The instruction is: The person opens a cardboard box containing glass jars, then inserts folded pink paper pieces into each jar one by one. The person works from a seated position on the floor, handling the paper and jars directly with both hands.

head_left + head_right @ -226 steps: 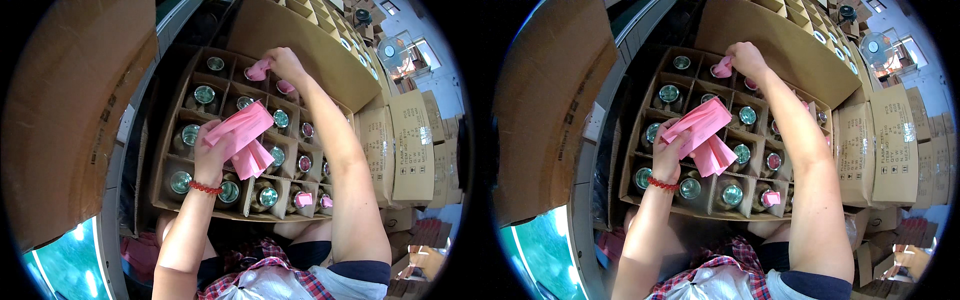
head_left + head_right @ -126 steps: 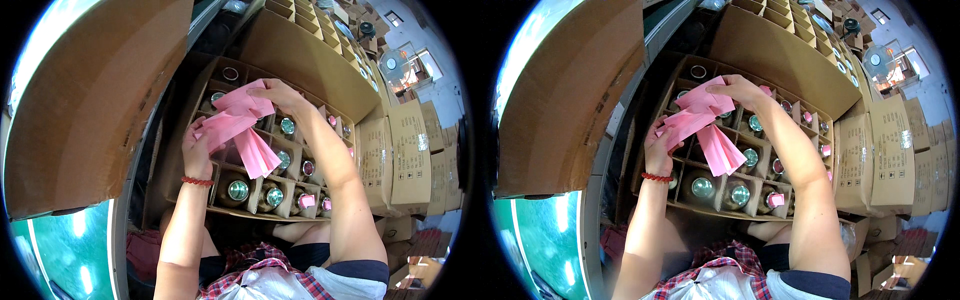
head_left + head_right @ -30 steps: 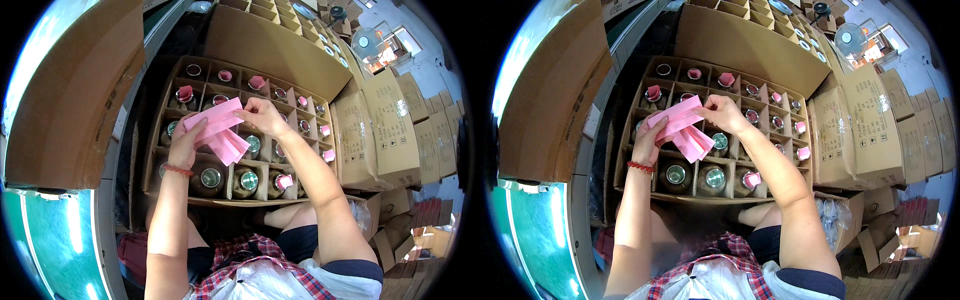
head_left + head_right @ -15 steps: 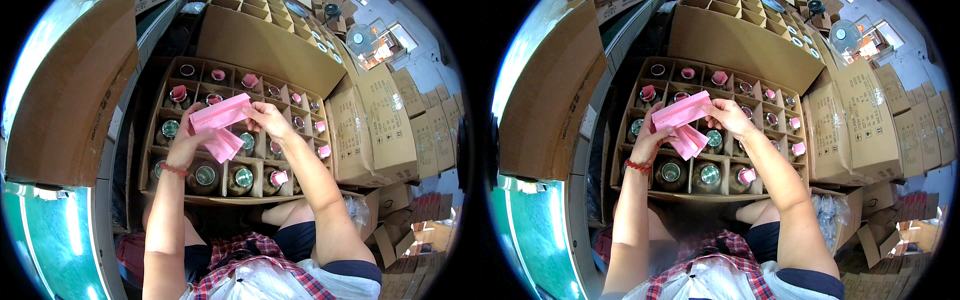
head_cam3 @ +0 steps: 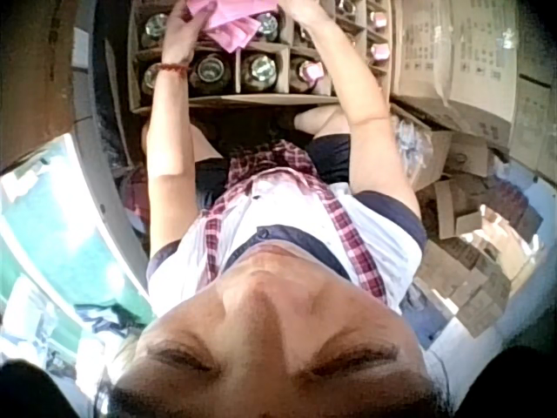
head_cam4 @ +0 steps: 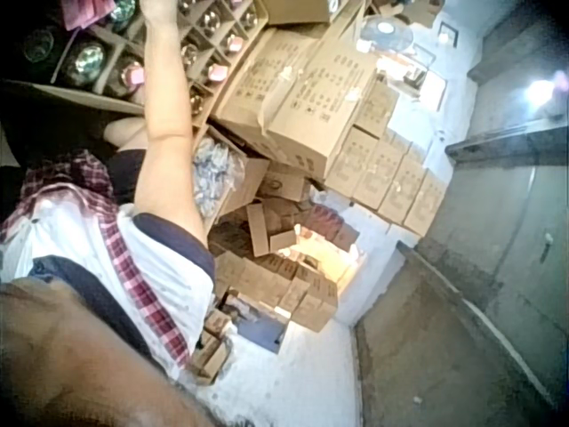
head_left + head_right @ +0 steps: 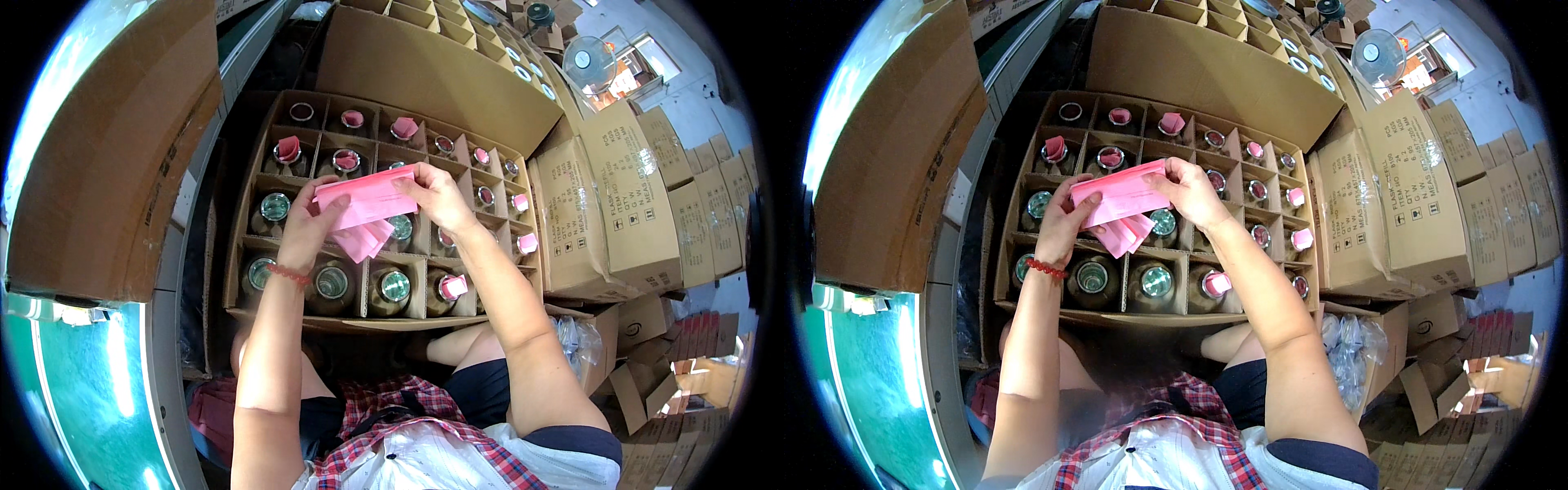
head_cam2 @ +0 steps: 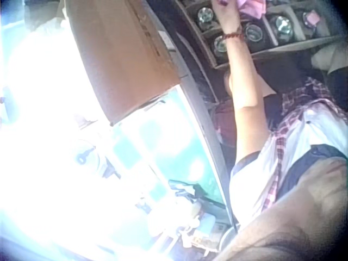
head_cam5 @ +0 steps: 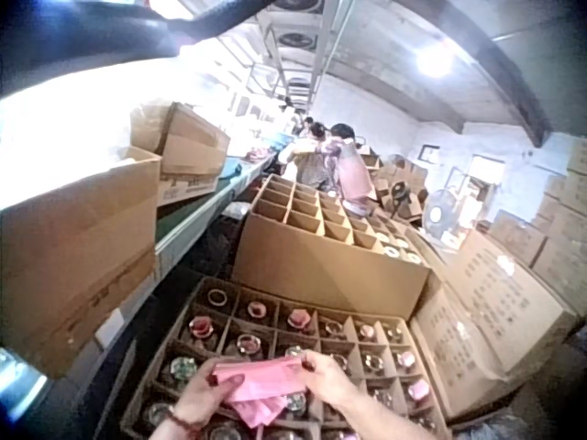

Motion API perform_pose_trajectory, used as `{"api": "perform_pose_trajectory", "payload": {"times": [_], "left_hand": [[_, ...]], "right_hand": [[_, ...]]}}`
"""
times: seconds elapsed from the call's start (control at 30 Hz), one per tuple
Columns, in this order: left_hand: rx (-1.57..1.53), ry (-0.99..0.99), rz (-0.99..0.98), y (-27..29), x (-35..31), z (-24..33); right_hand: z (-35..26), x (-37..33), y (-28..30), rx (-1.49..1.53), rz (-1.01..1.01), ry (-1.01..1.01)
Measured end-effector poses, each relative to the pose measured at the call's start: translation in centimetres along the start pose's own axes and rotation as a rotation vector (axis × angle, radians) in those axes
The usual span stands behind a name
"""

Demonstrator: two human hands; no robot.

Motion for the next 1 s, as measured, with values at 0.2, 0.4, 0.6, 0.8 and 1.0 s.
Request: {"api": "perform_pose_trajectory", "payload": {"times": [0.2,0.4,0.6,0.8,1.0], "left_hand": [[-0.086,0.033,0.110,-0.3,-0.3,0.3],[-0.114,0.071,0.043,1.5,0.3,-0.8],[-0.040,0.143,0.113,0.1,-0.4,0.4],[-0.138,0.266,0.126,0.4,-0.3,0.4],[-0.138,0.162,0.169,0.4,0.0,0.0]], "right_hand": [[-0.4,-0.6,-0.2,0.005,-0.002,0.077],[0.8,-0.6,0.7,0.063,-0.022,0.002],[0.7,-1.2,1.0,-0.015,0.067,0.003],[0.2,-1.7,1.6,-0.052,0.016,0.036],[2.0,-1.5,2.4,0.106,0.136,-0.044]]}}
Point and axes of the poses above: each hand's wrist, its own x-axis towards the middle knuckle, its own y-axis out of the back of the hand, z = x × y, the point moved 1 cm from there along x, towards the middle knuckle, and after that the axes turned 9 degrees about -x, right-handed, at the moved point
